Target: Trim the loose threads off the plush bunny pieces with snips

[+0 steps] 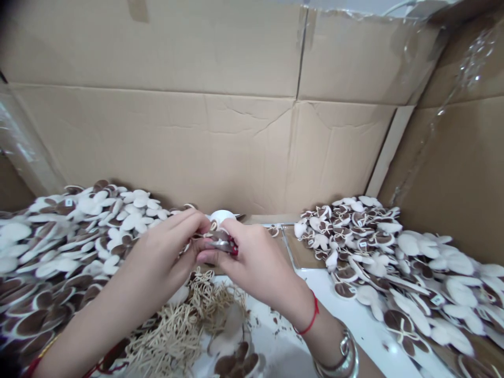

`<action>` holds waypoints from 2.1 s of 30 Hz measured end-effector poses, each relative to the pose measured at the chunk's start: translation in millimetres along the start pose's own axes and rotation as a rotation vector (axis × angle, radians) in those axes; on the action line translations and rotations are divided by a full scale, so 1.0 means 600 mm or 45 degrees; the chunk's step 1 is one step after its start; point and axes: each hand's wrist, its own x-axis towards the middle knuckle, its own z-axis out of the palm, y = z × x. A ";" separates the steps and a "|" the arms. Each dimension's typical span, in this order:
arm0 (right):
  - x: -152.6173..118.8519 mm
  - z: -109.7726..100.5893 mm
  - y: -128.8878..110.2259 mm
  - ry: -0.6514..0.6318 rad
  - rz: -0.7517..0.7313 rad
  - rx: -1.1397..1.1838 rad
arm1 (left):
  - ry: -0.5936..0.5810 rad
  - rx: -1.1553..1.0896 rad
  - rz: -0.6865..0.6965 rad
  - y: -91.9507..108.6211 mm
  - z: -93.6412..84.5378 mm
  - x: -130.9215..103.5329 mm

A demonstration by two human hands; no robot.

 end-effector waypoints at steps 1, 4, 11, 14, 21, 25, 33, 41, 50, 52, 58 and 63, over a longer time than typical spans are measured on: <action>0.000 -0.001 0.003 -0.031 -0.007 -0.103 | -0.057 0.028 -0.012 -0.003 0.003 0.001; 0.001 -0.008 0.009 -0.105 -0.055 -0.252 | -0.203 0.007 -0.080 -0.008 0.010 0.000; 0.002 -0.030 0.016 -0.174 -0.085 0.323 | -0.345 -0.601 -0.229 0.004 0.008 0.002; 0.004 -0.011 0.016 -0.080 0.111 1.144 | -0.286 -1.302 -0.289 0.012 0.016 0.005; -0.001 0.028 -0.010 -0.218 0.213 1.652 | -0.300 -2.008 -0.492 0.031 0.024 -0.006; -0.010 0.029 -0.021 -0.338 0.190 1.826 | -0.292 -2.192 -0.555 0.046 0.014 -0.014; -0.016 0.036 -0.027 -0.428 0.156 2.057 | -0.251 -2.360 -0.694 0.052 0.017 -0.023; -0.016 0.041 -0.019 -0.520 0.110 2.201 | -0.200 -2.515 -0.751 0.044 0.030 -0.028; -0.018 0.041 -0.023 -0.447 -0.020 2.404 | -0.119 -2.866 -0.664 0.046 0.015 -0.022; -0.022 0.030 -0.030 -0.361 -0.065 2.450 | 0.086 -2.981 -0.660 0.042 0.002 -0.017; -0.019 -0.011 -0.033 0.038 -0.030 1.731 | 0.001 -1.923 -0.370 0.018 -0.026 -0.002; -0.008 -0.032 -0.001 0.095 0.023 1.081 | -0.283 -0.686 -0.181 -0.020 -0.034 -0.001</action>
